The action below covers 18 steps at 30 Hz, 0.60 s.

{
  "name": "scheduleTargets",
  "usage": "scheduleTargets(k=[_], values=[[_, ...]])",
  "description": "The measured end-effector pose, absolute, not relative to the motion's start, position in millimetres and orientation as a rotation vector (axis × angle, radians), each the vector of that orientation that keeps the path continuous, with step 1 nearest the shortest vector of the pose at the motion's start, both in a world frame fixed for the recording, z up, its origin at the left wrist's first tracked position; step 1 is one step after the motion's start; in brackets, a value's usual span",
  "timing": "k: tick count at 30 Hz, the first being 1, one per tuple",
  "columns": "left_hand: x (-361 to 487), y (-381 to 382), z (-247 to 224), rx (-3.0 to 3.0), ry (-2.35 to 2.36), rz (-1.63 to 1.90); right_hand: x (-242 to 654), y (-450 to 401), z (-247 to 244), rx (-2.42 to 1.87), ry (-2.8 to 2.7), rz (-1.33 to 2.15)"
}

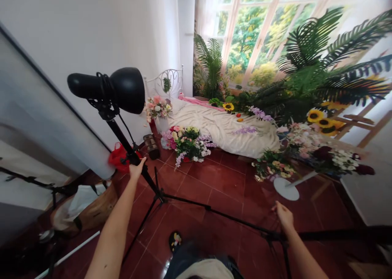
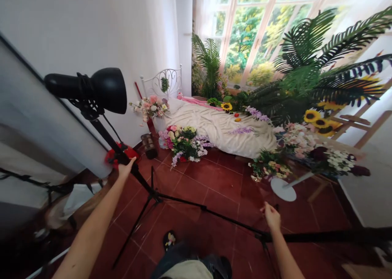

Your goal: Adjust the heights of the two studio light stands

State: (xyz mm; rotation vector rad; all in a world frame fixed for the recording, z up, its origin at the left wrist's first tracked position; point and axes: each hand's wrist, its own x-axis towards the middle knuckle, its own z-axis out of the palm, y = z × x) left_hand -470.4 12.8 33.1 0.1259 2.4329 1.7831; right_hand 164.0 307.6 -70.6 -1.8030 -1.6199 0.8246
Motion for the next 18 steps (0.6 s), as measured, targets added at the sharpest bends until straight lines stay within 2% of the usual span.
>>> scheduleTargets(k=[3,7,10,15,18], values=[[-475,17,24,-0.075,2.375,1.905,83,290,-71,-1.653,-2.052,0.91],[-479,16,14,-0.092,2.459,1.916,-29,246,-74,-1.202,-2.788,0.96],[-482,13,8,-0.048,2.431,1.915,-114,201,-71,-0.835,-3.214,0.812],[-488,5,-2,0.008,2.349,1.974,-252,135,-46,-0.417,-3.338,0.595],[-493,0,-6,0.07,2.333,2.021,-325,111,-21,-0.415,-3.258,0.52]])
